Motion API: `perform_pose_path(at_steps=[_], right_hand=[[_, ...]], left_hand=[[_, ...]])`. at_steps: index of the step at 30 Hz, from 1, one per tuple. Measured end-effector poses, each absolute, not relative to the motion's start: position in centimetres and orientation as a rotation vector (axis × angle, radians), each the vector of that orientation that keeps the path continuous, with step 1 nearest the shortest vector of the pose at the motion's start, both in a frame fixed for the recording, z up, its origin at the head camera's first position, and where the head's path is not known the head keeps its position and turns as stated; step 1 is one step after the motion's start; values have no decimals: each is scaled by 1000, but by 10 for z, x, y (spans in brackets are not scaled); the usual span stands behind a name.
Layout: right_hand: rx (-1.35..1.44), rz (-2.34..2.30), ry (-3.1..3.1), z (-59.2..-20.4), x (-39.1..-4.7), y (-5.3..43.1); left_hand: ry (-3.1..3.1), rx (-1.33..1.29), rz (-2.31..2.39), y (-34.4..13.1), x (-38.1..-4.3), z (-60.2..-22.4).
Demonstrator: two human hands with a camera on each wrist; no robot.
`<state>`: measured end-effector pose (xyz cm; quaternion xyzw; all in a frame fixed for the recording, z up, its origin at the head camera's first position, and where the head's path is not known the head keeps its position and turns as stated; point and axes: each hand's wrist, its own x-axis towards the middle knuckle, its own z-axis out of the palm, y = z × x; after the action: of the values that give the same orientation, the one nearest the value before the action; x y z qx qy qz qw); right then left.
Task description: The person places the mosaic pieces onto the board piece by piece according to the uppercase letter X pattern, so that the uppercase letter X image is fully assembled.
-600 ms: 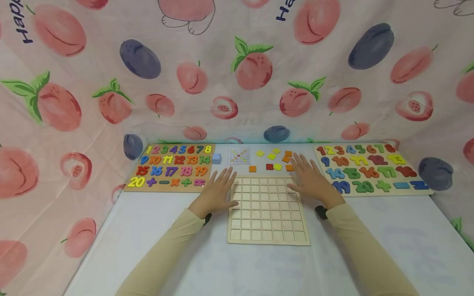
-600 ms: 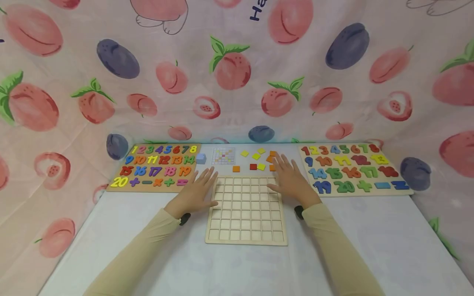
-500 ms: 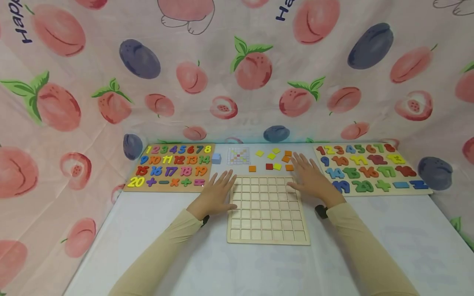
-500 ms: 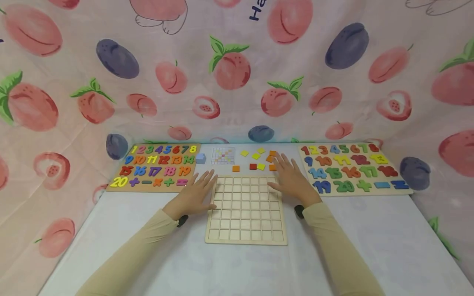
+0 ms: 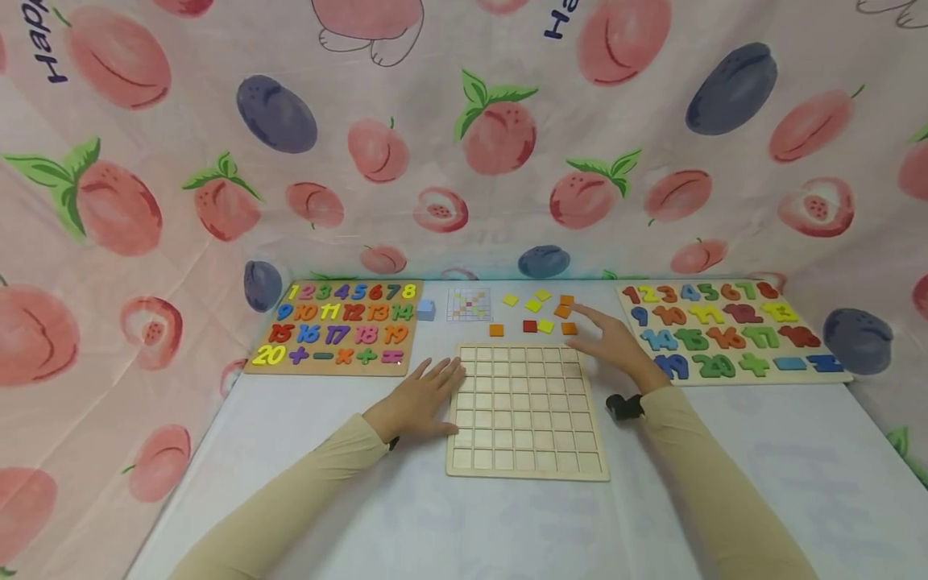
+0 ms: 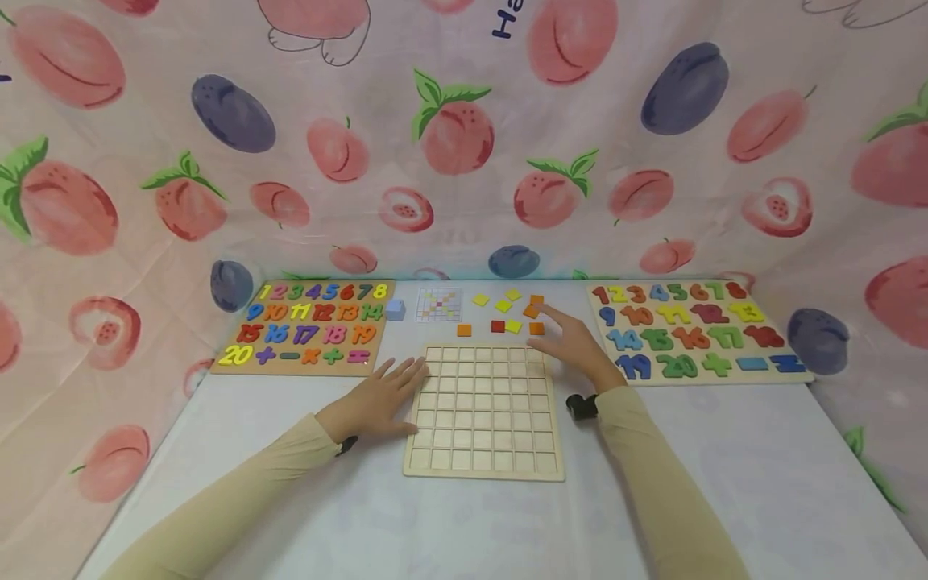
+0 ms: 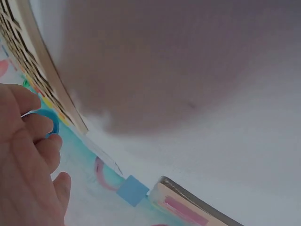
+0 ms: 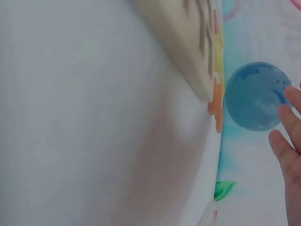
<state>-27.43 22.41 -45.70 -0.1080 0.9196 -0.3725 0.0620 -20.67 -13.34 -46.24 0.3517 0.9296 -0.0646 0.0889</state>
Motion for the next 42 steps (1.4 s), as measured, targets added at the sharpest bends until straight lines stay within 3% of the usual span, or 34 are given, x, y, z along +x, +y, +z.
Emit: perform_pose_path(at_steps=[12,42], right_hand=[[-361,-1651,2592,-457,-289,226],[-375,-1643,2502,-476,-324,206]], left_hand=[[2707,1118,-231,-137,-201,-465],[2738,1256,-216,-139,-200,-469]])
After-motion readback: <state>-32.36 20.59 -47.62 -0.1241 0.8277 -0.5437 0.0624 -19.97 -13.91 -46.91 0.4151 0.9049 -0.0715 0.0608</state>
